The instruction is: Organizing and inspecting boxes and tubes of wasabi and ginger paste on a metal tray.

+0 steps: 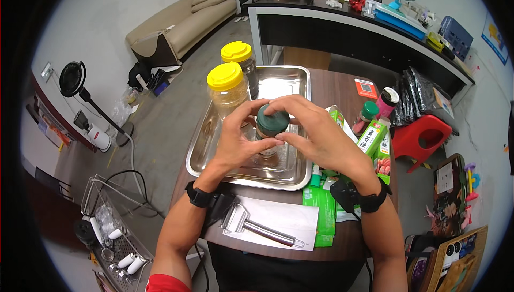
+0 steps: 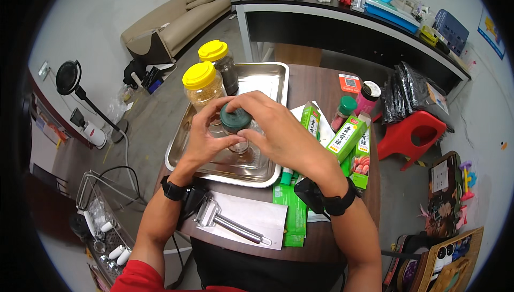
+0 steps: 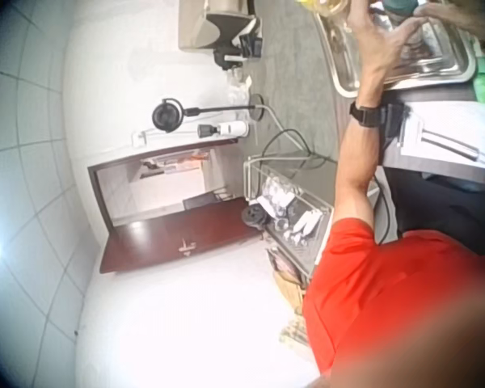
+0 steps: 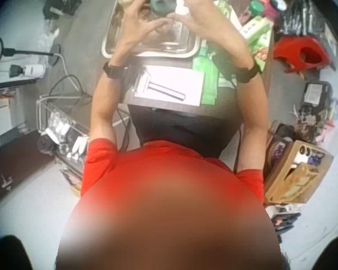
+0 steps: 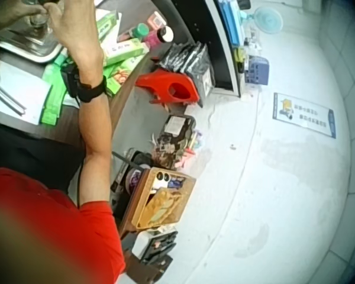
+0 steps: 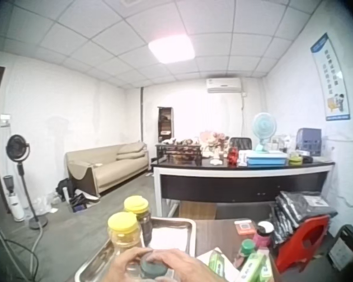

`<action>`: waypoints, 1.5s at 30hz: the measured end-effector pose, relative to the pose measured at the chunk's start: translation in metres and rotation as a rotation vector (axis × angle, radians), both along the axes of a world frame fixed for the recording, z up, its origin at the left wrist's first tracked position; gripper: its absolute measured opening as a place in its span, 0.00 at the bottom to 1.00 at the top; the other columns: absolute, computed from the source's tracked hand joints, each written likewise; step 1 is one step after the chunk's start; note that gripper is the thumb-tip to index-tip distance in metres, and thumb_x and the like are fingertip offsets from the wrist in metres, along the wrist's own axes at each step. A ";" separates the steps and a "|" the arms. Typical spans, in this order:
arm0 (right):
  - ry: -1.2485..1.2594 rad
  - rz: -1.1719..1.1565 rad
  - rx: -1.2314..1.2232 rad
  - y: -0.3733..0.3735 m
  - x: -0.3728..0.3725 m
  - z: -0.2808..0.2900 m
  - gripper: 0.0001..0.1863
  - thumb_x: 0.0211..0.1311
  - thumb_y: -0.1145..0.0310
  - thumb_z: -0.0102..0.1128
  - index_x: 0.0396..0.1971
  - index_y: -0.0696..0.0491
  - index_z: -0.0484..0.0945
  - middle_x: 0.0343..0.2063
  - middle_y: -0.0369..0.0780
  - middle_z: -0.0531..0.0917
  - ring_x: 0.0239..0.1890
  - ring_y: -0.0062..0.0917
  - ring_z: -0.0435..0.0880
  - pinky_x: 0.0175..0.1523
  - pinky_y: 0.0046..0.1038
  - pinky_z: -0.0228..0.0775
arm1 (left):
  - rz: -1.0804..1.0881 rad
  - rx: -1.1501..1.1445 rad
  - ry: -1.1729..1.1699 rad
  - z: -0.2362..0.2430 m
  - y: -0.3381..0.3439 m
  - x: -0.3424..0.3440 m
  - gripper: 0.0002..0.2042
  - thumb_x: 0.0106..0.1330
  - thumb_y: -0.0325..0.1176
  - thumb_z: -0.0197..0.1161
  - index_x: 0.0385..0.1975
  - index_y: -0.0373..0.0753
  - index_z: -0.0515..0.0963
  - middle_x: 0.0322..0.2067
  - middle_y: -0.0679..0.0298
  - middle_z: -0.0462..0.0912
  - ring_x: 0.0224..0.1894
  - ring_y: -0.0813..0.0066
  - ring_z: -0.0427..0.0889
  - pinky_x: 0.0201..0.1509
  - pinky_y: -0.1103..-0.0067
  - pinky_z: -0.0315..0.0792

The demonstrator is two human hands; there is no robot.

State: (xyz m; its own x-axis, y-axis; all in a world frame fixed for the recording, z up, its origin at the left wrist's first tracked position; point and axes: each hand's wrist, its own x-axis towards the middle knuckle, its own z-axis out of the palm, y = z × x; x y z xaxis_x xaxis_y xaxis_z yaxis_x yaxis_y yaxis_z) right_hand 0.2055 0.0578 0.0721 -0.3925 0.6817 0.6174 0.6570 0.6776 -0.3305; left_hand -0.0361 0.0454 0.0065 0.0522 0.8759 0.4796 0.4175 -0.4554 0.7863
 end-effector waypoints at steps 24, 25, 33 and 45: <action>-0.106 -0.139 -0.111 0.049 0.137 -0.016 0.24 0.57 0.79 0.68 0.56 0.56 0.84 0.54 0.47 0.85 0.59 0.46 0.83 0.65 0.43 0.75 | 0.323 0.100 0.055 -0.001 0.042 -0.130 0.18 0.67 0.33 0.68 0.55 0.36 0.76 0.41 0.63 0.85 0.44 0.76 0.84 0.49 0.76 0.78; -0.141 -0.161 -0.144 0.051 0.136 -0.020 0.25 0.54 0.77 0.71 0.55 0.56 0.84 0.54 0.48 0.85 0.59 0.46 0.83 0.64 0.43 0.76 | 0.325 0.100 0.072 -0.006 0.044 -0.131 0.18 0.67 0.33 0.69 0.55 0.36 0.76 0.41 0.63 0.85 0.44 0.76 0.83 0.49 0.76 0.78; -0.229 -0.265 -0.185 0.052 0.130 -0.035 0.26 0.47 0.77 0.74 0.52 0.54 0.86 0.49 0.48 0.88 0.55 0.47 0.87 0.60 0.46 0.78 | 0.306 0.034 0.108 -0.003 0.037 -0.131 0.19 0.64 0.34 0.70 0.53 0.35 0.76 0.41 0.64 0.83 0.44 0.77 0.81 0.52 0.76 0.76; -0.217 -0.277 -0.084 0.045 0.120 -0.017 0.24 0.55 0.80 0.68 0.54 0.52 0.82 0.49 0.45 0.85 0.58 0.45 0.83 0.58 0.46 0.78 | 0.220 -0.083 0.182 0.011 0.027 -0.129 0.22 0.55 0.34 0.83 0.42 0.37 0.76 0.39 0.65 0.83 0.44 0.78 0.81 0.51 0.77 0.76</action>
